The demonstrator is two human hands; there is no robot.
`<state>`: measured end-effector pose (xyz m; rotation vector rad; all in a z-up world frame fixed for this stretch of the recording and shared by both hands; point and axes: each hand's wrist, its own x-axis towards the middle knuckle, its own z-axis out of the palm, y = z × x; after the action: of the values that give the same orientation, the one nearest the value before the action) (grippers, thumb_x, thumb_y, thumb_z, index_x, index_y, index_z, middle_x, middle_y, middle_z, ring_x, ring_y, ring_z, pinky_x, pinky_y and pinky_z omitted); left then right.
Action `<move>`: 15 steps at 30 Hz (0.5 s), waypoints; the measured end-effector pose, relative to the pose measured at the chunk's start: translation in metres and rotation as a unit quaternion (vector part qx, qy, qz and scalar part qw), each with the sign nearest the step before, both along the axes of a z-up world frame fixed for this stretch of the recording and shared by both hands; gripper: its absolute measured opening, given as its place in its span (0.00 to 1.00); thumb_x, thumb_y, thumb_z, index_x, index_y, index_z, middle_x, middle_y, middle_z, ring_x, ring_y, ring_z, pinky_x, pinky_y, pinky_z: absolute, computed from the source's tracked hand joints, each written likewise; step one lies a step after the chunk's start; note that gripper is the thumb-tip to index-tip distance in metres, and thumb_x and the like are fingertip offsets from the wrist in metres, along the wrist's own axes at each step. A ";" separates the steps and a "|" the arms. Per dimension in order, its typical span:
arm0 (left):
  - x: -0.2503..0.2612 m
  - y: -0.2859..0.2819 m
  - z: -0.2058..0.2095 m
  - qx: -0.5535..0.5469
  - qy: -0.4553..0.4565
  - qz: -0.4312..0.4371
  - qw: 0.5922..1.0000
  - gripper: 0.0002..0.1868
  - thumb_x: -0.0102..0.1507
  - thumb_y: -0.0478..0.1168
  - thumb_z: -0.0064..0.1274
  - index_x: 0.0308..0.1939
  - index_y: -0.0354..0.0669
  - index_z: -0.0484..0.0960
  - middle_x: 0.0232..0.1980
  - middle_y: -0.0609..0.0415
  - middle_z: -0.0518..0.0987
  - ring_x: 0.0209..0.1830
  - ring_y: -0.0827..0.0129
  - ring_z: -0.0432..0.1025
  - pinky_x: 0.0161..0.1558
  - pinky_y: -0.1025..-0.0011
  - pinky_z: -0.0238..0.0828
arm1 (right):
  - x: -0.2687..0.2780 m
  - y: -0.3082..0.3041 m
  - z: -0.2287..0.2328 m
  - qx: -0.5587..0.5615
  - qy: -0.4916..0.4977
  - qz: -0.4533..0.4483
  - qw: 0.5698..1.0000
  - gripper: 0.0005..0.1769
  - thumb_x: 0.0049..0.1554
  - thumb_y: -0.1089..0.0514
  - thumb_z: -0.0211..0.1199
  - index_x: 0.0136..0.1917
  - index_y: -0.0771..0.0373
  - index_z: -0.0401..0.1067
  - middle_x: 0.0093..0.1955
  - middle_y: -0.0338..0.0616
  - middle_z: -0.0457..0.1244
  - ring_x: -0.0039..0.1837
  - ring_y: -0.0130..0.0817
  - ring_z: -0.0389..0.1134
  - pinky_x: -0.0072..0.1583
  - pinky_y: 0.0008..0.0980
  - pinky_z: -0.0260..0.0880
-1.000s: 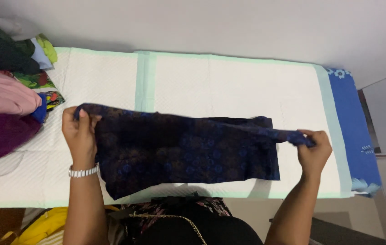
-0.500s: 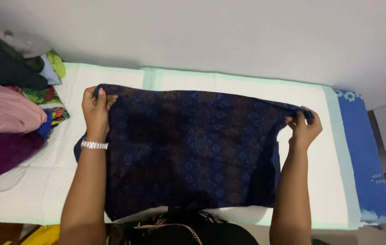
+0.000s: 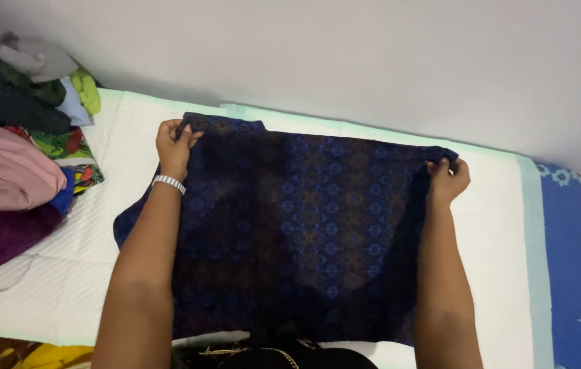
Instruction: Folding a blue patterned garment on a bed
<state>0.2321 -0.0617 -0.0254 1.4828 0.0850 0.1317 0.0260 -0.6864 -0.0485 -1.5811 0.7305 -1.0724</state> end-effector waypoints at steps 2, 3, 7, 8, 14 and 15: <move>0.006 -0.002 -0.020 0.006 0.002 0.011 1.000 0.09 0.71 0.33 0.51 0.54 0.41 0.70 0.48 0.52 0.78 0.42 0.67 0.83 0.48 0.77 0.84 | 0.009 -0.003 -0.023 0.000 0.014 -0.008 1.000 0.03 0.61 0.68 0.62 0.50 0.67 0.71 0.43 0.51 0.64 0.36 0.41 0.75 0.39 0.31 0.84; 0.010 -0.003 -0.029 0.011 -0.001 0.019 1.000 0.09 0.70 0.31 0.52 0.53 0.40 0.71 0.47 0.51 0.79 0.42 0.66 0.83 0.48 0.76 0.83 | 0.014 -0.005 -0.035 -0.001 0.023 -0.018 1.000 0.04 0.60 0.68 0.62 0.50 0.67 0.72 0.42 0.52 0.64 0.35 0.40 0.75 0.38 0.30 0.83; 0.007 -0.006 -0.049 0.081 -0.038 0.029 0.996 0.11 0.67 0.28 0.56 0.52 0.40 0.76 0.49 0.49 0.78 0.46 0.64 0.82 0.51 0.72 0.82 | 0.018 -0.007 -0.069 -0.130 0.096 -0.045 0.986 0.06 0.58 0.67 0.66 0.50 0.63 0.77 0.42 0.53 0.66 0.40 0.47 0.75 0.38 0.34 0.79; 0.000 -0.010 -0.049 0.107 -0.068 0.031 0.991 0.23 0.66 0.26 0.56 0.62 0.42 0.68 0.62 0.45 0.67 0.57 0.51 0.75 0.58 0.59 0.75 | 0.016 0.003 -0.067 -0.171 0.105 -0.031 0.979 0.20 0.58 0.65 0.69 0.62 0.65 0.70 0.54 0.61 0.61 0.54 0.58 0.68 0.52 0.47 0.73; -0.092 -0.084 0.007 0.356 -0.215 -0.103 0.904 0.14 0.65 0.33 0.53 0.55 0.44 0.77 0.57 0.46 0.76 0.66 0.48 0.68 0.69 0.49 0.56 | 0.022 0.149 0.014 -0.341 0.128 0.091 0.927 0.38 0.58 0.64 0.71 0.76 0.74 0.60 0.74 0.74 0.52 0.77 0.72 0.49 0.76 0.64 0.45; -0.111 -0.099 0.007 0.356 -0.227 -0.189 0.887 0.12 0.66 0.38 0.53 0.54 0.48 0.80 0.58 0.51 0.79 0.66 0.55 0.70 0.70 0.53 0.57 | 0.025 0.182 0.028 -0.338 0.127 0.152 0.920 0.36 0.56 0.65 0.72 0.75 0.70 0.63 0.76 0.67 0.54 0.79 0.65 0.48 0.77 0.61 0.42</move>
<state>0.1209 -0.1609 -0.0187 2.1285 -0.7013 0.2011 0.0507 -0.5041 -0.0206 -2.3702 0.2536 -0.9412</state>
